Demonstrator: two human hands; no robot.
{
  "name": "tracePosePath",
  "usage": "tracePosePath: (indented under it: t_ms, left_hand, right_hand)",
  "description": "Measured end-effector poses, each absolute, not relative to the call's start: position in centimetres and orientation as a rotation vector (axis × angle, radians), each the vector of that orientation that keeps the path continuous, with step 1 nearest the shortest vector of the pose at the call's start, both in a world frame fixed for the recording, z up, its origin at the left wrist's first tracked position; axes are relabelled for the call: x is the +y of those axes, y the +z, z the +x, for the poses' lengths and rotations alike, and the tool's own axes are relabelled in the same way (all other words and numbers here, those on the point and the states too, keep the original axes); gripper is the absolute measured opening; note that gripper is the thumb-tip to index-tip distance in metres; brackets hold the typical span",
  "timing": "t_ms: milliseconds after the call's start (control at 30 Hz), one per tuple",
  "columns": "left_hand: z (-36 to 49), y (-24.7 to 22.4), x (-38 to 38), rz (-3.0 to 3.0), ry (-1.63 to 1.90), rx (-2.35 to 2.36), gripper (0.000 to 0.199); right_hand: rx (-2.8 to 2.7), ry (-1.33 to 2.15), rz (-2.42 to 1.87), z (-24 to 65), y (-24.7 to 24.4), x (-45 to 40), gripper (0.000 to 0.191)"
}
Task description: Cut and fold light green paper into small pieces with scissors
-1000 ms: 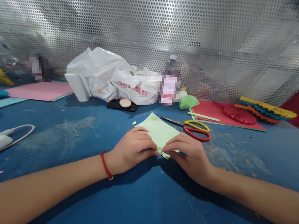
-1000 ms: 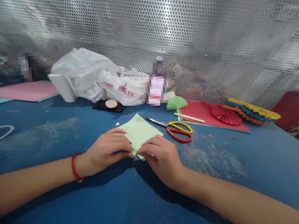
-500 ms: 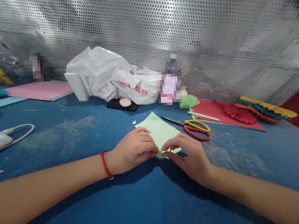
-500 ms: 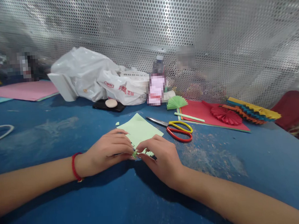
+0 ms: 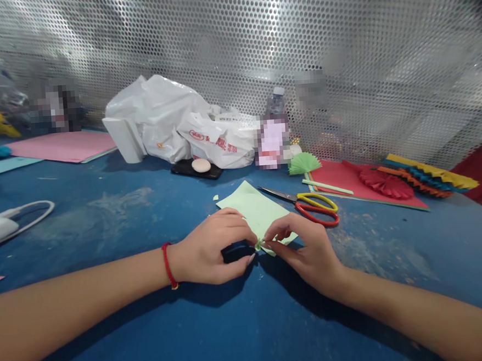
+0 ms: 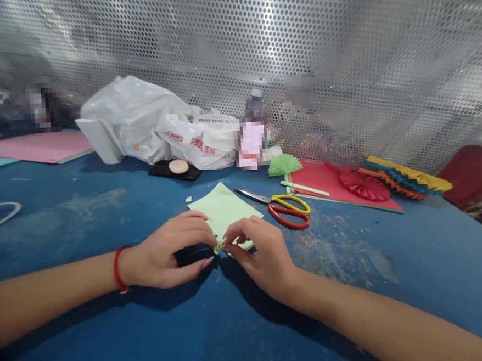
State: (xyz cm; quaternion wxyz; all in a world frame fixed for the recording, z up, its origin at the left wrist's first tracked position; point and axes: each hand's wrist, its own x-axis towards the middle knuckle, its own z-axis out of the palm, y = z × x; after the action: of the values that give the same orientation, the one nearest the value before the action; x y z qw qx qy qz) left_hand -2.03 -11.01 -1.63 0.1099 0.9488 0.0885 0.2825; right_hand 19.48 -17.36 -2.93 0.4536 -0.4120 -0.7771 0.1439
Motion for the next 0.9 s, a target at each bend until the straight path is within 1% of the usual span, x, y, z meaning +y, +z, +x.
tracePosePath:
  t_ms: [400,667,900]
  left_hand:
    - [-2.04,-1.99,-10.91,2.884,0.895,0.27,0.015]
    - [-2.0,-2.33,-10.35,2.893,0.955,0.2,0.018]
    - [-2.09,-2.09,-10.34,2.907,1.051,0.198,0.02]
  right_hand:
    - [-1.868,0.566,-0.978,19.67,-2.81,-16.91,0.006]
    - [-1.907,0.567,-0.961,19.69,-2.57,-17.04,0.005]
    - [-1.939,0.48,-0.951,19.63,-2.5,-17.19,0.003]
